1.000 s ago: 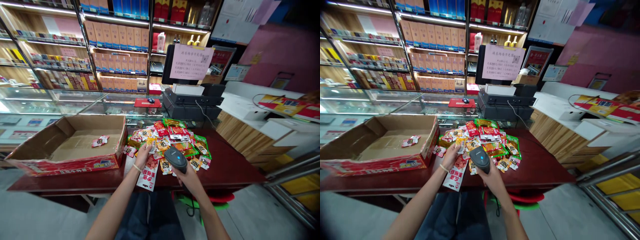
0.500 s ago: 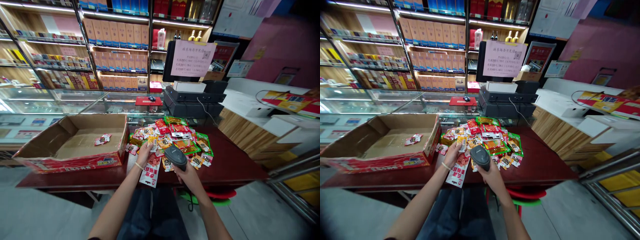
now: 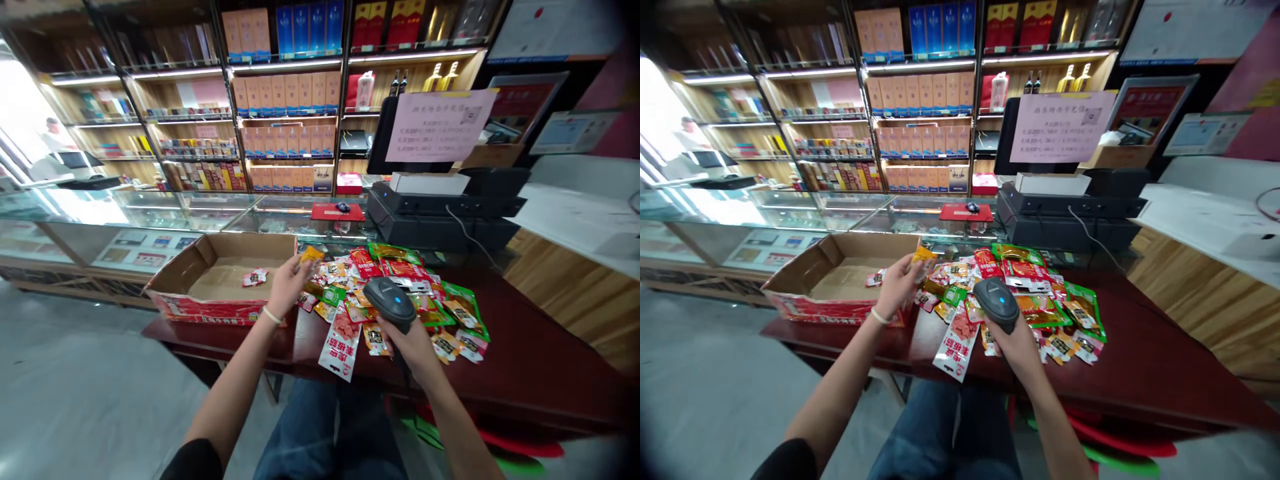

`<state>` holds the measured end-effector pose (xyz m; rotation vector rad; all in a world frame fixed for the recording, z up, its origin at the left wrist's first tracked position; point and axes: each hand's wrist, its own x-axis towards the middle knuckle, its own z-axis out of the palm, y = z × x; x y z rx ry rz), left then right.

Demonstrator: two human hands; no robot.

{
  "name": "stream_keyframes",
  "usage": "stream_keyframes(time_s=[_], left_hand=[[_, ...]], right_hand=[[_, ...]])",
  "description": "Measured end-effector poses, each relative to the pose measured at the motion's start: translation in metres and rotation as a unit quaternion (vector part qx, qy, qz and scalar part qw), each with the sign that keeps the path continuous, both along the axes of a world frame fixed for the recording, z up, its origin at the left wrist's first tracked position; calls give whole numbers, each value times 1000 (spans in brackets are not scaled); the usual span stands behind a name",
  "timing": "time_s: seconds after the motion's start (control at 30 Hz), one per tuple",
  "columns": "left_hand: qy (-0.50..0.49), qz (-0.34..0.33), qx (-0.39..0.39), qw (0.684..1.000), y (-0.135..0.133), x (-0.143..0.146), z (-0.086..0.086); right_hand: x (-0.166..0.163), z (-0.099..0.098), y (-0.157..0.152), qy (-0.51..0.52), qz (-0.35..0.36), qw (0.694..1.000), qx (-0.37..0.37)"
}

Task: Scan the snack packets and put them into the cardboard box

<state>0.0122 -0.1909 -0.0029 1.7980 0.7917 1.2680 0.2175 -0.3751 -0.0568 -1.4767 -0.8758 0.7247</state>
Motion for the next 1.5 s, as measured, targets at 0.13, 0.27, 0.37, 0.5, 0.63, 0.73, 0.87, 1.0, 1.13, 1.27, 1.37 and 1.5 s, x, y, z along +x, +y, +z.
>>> stream_keyframes(time_s=[0.13,0.27,0.37,0.5,0.63,0.73,0.87,1.0,1.13,1.27,1.37,1.5], left_hand=[[120,131,85,980,35,-56,4],[204,189,144,950,69,-95,-6],[222,180,95,953,86,-110,-18],[175,171,35,969,93,-116,-28],[160,166,23,973,87,-115,-25],[170,197,62,964,73,-107,-16],[138,173,99,970,46,-80,-2],[132,94,139,977,19,-37,5],[133,21,143,981,2,9,-5],[126,-39,130,983,-6,51,-29],[137,-70,140,978,-8,79,-49],[200,-102,177,958,-11,114,-72]], right_hand=[[-14,1,18,9,28,999,16],[-20,-6,31,28,51,998,15],[-20,-14,36,18,34,999,9],[-18,-17,39,16,32,999,13],[-16,-13,35,14,31,999,24],[-11,-10,28,16,17,1000,20],[0,-10,16,21,-12,999,21],[13,-11,2,32,-41,999,11],[25,-13,-14,38,-61,997,17],[38,-16,-26,27,-73,996,36],[47,-18,-32,22,-82,996,15],[58,-23,-37,22,-94,995,-4]])
